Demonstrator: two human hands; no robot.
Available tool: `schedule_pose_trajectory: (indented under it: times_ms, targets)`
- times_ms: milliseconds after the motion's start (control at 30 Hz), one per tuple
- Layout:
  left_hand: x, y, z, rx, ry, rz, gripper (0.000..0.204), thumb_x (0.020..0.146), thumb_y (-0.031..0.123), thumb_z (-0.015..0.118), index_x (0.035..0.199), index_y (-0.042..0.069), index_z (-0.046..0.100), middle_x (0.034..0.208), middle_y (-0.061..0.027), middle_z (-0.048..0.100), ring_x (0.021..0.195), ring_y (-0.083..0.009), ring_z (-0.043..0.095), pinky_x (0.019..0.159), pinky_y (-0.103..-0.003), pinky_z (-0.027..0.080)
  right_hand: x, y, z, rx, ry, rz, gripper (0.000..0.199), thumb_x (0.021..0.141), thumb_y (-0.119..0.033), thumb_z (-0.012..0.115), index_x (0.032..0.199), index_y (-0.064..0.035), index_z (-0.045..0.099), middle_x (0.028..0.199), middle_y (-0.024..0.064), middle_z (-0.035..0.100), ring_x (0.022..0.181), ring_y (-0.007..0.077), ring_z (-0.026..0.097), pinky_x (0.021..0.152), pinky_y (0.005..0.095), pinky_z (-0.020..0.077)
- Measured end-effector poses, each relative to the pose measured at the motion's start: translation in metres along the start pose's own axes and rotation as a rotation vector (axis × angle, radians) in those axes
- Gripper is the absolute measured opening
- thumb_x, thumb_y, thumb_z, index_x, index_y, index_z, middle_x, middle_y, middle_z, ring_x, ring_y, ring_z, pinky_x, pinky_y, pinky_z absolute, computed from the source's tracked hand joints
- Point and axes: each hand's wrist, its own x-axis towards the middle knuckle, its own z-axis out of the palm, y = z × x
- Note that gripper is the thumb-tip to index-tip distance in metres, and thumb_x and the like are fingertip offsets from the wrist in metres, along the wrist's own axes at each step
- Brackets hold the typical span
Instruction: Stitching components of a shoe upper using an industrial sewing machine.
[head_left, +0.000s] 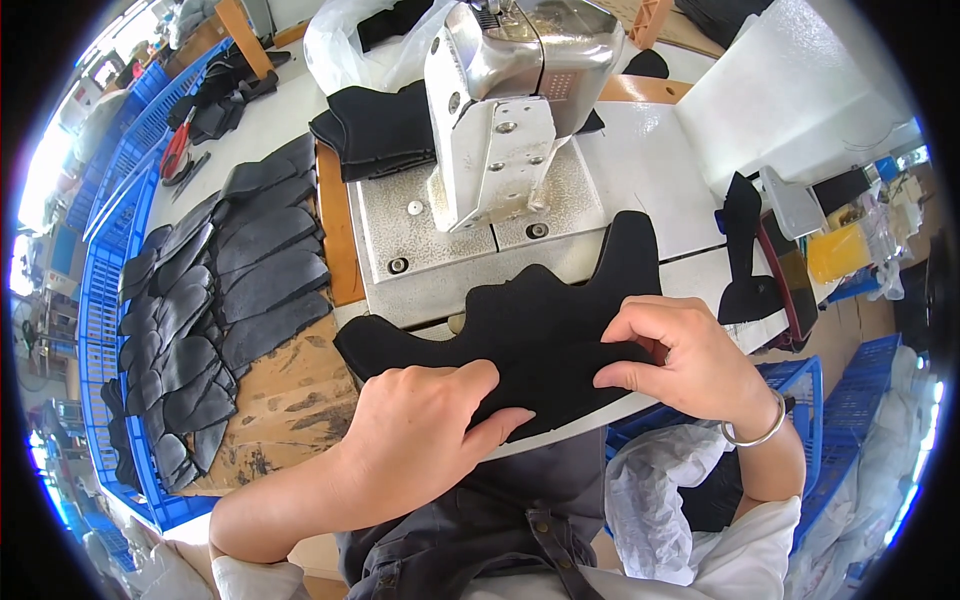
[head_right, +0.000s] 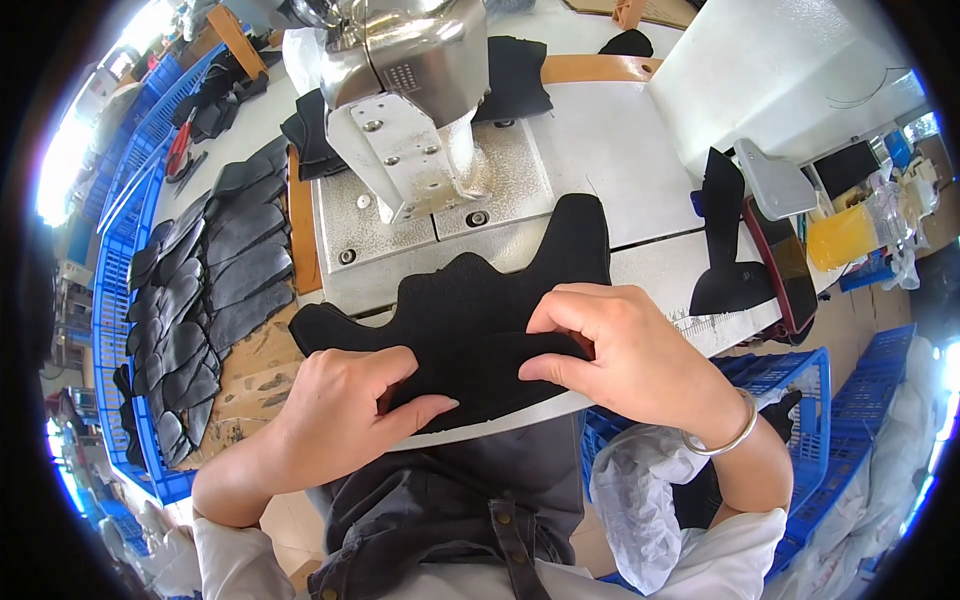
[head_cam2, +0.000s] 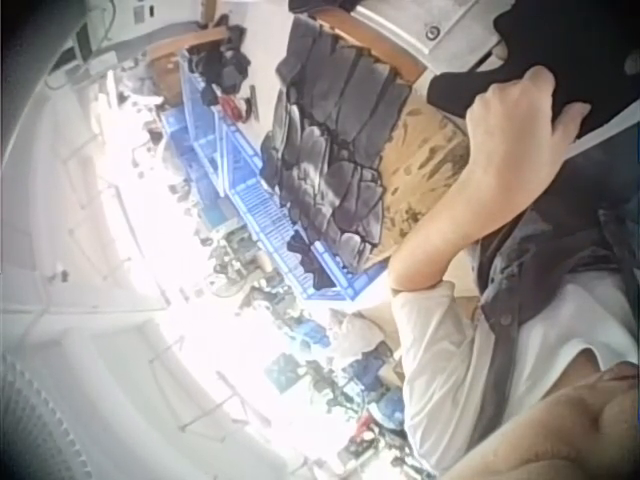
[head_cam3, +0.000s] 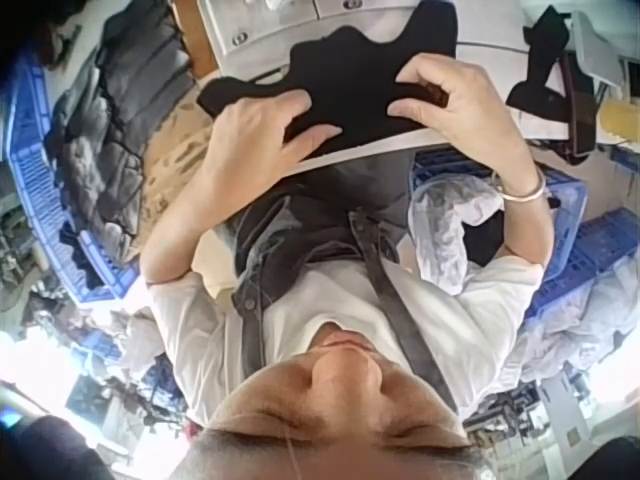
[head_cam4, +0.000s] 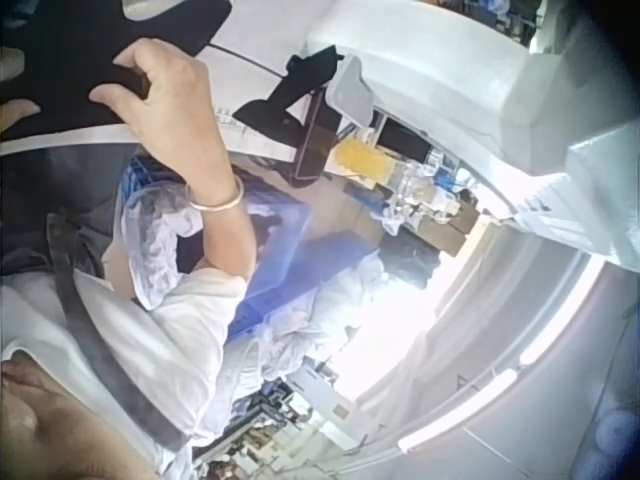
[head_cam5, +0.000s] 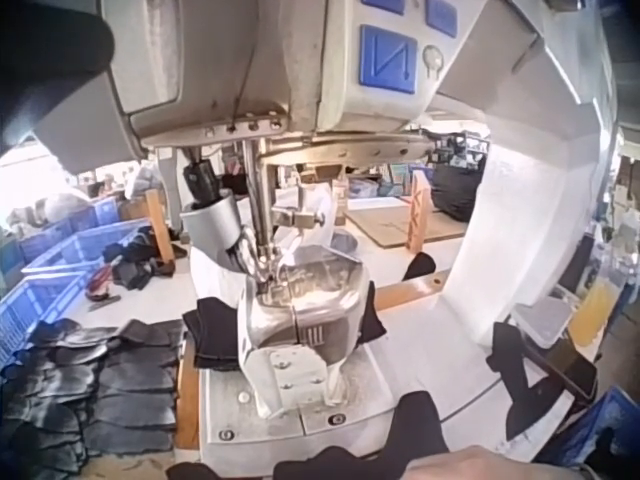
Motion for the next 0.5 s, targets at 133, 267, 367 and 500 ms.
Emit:
schedule_pose_trajectory:
  times_ms: [133, 267, 367, 500]
  targets:
    - [-0.002, 0.001, 0.001, 0.012, 0.013, -0.006, 0.039, 0.078, 0.029, 0.076, 0.065, 0.003, 0.05, 0.049, -0.0102, 0.048, 0.043, -0.0285, 0.05, 0.042, -0.033, 0.038, 0.002, 0.001, 0.002, -0.027, 0.006, -0.029, 0.028, 0.069, -0.01, 0.082, 0.08, -0.0003, 0.058, 0.067, 0.0032, 0.05, 0.054, 0.0098, 0.044, 0.049, 0.0252, 0.0343]
    - [-0.001, 0.003, 0.0, 0.053, 0.012, -0.007, 0.04, 0.079, 0.031, 0.075, 0.065, 0.004, 0.049, 0.05, -0.0105, 0.049, 0.045, -0.0289, 0.053, 0.043, -0.035, 0.039, 0.005, -0.007, 0.003, -0.059, 0.005, -0.056, 0.035, 0.066, -0.016, 0.084, 0.079, 0.0002, 0.056, 0.067, 0.0058, 0.05, 0.054, 0.0155, 0.046, 0.05, 0.028, 0.0363]
    - [0.001, 0.003, -0.008, 0.14, -0.034, -0.027, 0.037, 0.081, 0.032, 0.073, 0.068, 0.004, 0.052, 0.051, -0.0098, 0.052, 0.048, -0.0296, 0.055, 0.044, -0.035, 0.04, 0.01, -0.022, 0.002, -0.235, -0.075, 0.033, 0.044, 0.067, -0.029, 0.082, 0.085, 0.0015, 0.057, 0.076, 0.015, 0.06, 0.067, 0.0338, 0.059, 0.06, 0.0377, 0.0459]
    - [-0.001, -0.007, -0.023, 0.003, -0.168, -0.06, 0.034, 0.082, 0.031, 0.071, 0.07, 0.004, 0.054, 0.053, -0.0086, 0.055, 0.051, -0.0301, 0.057, 0.047, -0.036, 0.041, 0.013, -0.025, 0.001, -0.334, -0.126, 0.089, 0.048, 0.065, -0.034, 0.082, 0.085, 0.0014, 0.057, 0.077, 0.017, 0.06, 0.072, 0.0363, 0.06, 0.063, 0.0403, 0.0461]
